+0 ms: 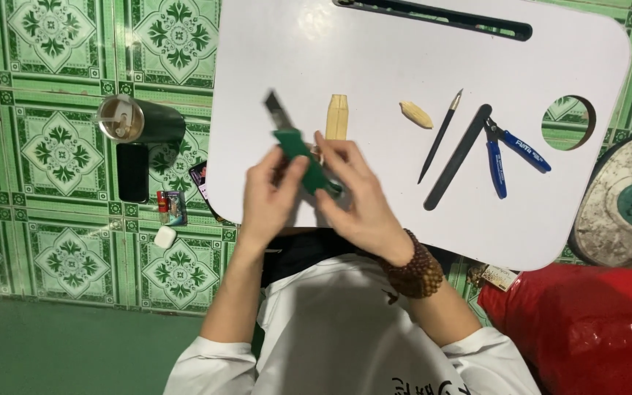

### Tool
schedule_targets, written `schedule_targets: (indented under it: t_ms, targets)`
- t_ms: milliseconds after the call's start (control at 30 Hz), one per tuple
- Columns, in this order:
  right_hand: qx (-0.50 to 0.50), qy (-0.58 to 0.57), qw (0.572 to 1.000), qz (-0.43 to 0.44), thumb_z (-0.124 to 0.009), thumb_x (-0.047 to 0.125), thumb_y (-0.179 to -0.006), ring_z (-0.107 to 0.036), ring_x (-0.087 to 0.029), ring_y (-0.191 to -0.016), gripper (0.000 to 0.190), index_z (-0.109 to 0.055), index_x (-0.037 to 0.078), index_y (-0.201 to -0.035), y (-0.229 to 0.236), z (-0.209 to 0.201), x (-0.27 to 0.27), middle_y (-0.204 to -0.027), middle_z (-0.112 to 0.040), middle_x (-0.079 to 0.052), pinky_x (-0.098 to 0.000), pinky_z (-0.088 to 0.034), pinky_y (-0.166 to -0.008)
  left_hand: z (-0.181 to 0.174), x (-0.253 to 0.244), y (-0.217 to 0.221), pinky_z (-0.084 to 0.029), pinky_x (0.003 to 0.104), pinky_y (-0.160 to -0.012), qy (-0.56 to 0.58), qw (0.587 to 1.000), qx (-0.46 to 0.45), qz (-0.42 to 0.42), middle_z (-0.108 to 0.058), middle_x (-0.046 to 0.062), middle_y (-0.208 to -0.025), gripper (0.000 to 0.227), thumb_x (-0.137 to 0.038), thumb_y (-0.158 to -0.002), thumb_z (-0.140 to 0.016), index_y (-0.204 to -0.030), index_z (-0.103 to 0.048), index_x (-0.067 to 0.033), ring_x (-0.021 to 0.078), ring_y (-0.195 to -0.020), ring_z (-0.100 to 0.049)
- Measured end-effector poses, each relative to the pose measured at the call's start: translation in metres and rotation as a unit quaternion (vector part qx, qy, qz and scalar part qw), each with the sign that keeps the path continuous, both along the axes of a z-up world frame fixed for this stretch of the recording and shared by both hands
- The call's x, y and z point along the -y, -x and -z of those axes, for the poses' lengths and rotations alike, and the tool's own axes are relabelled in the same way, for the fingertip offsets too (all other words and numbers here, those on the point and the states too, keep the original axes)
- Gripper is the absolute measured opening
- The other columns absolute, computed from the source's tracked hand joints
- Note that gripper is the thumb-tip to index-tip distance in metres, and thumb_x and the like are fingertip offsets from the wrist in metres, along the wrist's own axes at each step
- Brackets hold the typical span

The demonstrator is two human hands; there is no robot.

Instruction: The person carves a small piece of wood using a utility knife and a small carving tool.

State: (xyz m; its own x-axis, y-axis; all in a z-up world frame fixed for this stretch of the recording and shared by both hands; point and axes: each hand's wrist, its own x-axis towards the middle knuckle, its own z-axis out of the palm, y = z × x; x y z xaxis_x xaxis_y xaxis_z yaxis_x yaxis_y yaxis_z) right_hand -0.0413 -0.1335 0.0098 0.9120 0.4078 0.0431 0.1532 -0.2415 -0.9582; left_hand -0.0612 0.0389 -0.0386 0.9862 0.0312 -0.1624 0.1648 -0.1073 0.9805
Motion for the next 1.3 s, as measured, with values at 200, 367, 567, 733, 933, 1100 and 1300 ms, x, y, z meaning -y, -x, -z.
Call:
schedule_targets:
  t_ms: [200,367,567,733,933,1100,1300]
  targets:
    - [0.076,0.281,0.948,0.131,-0.079,0.032,-0.094,-0.065,-0.052,-0.097,0.086,-0.036,-0.021,-0.146,-0.023,-0.010,-0.011,-0.112,-0.056,-0.039,-0.0637,-0.056,-0.069,-0.027,-0.032,0.000,-0.064,0.035,-0.063,0.059,0.994,0.052,-0.070,-0.072,0.015,-0.079,0.038,-0.040,-0.108,-0.050,-0.109,-0.057,-0.0031,0.0234,-0.073,-0.076]
    - [0.066,0.334,0.935,0.097,-0.070,0.007,-0.080,-0.065,-0.037,-0.081,0.048,-0.057,-0.011,-0.122,-0.031,0.022,-0.008,-0.095,-0.054,-0.015,-0.0530,-0.056,-0.059,-0.042,-0.039,-0.005,-0.056,0.037,-0.057,-0.152,0.984,0.083,0.035,-0.066,0.013,-0.074,0.047,-0.043,-0.108,-0.044,-0.117,-0.063,-0.0021,0.0269,-0.064,-0.069]
    - [0.064,0.298,0.951,0.061,-0.070,0.008,-0.080,-0.064,-0.039,-0.080,0.049,-0.045,0.001,-0.121,-0.039,0.005,0.023,-0.092,-0.052,-0.016,-0.0505,-0.054,-0.065,-0.053,-0.032,-0.003,-0.055,0.042,-0.060,-0.407,0.893,0.142,0.131,-0.063,0.008,-0.080,0.041,-0.043,-0.101,-0.062,-0.122,-0.068,-0.0080,0.0309,-0.070,-0.070]
    - [0.111,0.319,0.941,0.006,-0.066,-0.006,-0.085,-0.065,-0.037,-0.081,0.058,-0.050,-0.006,-0.141,-0.039,-0.024,0.038,-0.105,-0.053,-0.019,-0.0496,-0.056,-0.072,-0.078,-0.022,-0.008,-0.054,0.039,-0.057,-0.420,0.876,0.146,0.184,-0.062,0.009,-0.075,0.043,-0.042,-0.101,-0.060,-0.123,-0.071,-0.0062,0.0294,-0.063,-0.069]
    - [0.123,0.328,0.937,-0.007,-0.067,-0.013,-0.085,-0.064,-0.038,-0.081,0.063,-0.050,-0.007,-0.146,-0.037,-0.031,0.049,-0.111,-0.050,-0.021,-0.0505,-0.056,-0.076,-0.082,-0.017,-0.010,-0.054,0.038,-0.059,-0.430,0.867,0.162,0.191,-0.060,0.007,-0.075,0.043,-0.042,-0.102,-0.058,-0.125,-0.070,-0.0072,0.0276,-0.062,-0.068]
    - [0.127,0.317,0.940,-0.003,-0.067,-0.013,-0.087,-0.063,-0.039,-0.083,0.064,-0.048,-0.007,-0.147,-0.039,-0.028,0.052,-0.113,-0.050,-0.022,-0.0506,-0.055,-0.079,-0.081,-0.014,-0.011,-0.055,0.037,-0.064,-0.452,0.854,0.173,0.190,-0.059,0.006,-0.078,0.045,-0.045,-0.102,-0.057,-0.128,-0.069,-0.0102,0.0255,-0.065,-0.067]
    - [0.114,0.311,0.943,-0.003,-0.068,-0.014,-0.085,-0.063,-0.040,-0.082,0.065,-0.048,-0.009,-0.147,-0.038,-0.027,0.052,-0.114,-0.050,-0.023,-0.0517,-0.055,-0.078,-0.079,-0.013,-0.012,-0.054,0.036,-0.064,-0.455,0.854,0.171,0.184,-0.059,0.005,-0.078,0.044,-0.045,-0.102,-0.059,-0.127,-0.070,-0.0112,0.0250,-0.064,-0.067]
